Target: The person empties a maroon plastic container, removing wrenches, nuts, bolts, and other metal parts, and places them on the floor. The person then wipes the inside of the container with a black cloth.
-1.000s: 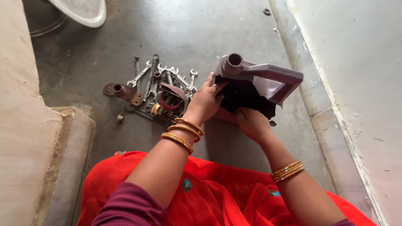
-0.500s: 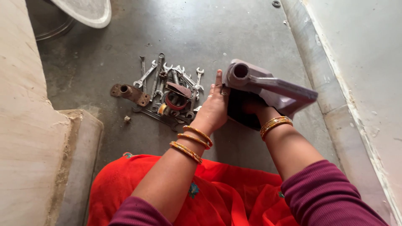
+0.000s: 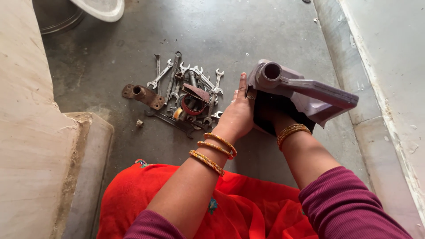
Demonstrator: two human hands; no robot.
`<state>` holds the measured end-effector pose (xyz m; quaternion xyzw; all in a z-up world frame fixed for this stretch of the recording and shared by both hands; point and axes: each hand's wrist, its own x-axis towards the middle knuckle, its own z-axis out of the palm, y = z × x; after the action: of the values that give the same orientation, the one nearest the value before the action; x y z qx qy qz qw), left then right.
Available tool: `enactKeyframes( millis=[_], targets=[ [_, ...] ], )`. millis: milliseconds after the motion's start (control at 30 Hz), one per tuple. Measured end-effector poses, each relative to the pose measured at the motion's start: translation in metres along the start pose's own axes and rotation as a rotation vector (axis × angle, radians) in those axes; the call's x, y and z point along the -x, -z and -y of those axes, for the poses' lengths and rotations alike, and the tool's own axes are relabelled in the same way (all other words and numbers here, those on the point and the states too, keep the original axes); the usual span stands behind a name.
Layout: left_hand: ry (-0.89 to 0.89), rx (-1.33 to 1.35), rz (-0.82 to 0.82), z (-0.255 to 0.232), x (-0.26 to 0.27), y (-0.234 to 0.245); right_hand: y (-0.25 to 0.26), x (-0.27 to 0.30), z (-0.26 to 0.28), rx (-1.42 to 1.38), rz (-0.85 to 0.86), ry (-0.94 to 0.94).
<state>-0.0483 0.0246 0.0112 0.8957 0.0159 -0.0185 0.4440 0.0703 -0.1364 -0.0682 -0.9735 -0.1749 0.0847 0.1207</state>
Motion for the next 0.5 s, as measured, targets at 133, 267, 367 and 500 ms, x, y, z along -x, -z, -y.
enactKeyframes(
  millis=[133, 267, 367, 500],
  targets=[
    [-0.056, 0.003, -0.036, 0.000, 0.001, 0.001, -0.004, 0.006, 0.012, 0.010, -0.048, 0.035],
    [0.026, 0.063, 0.008, 0.000, 0.004, -0.001, -0.008, 0.014, 0.021, 0.016, -0.070, 0.046],
    [-0.003, -0.001, -0.022, 0.005, 0.001, -0.002, -0.009, 0.014, 0.027, 0.014, -0.085, 0.055],
    [-0.003, 0.017, -0.050, 0.005, 0.006, 0.000, -0.014, 0.013, 0.032, 0.015, -0.093, 0.077]
  ],
)
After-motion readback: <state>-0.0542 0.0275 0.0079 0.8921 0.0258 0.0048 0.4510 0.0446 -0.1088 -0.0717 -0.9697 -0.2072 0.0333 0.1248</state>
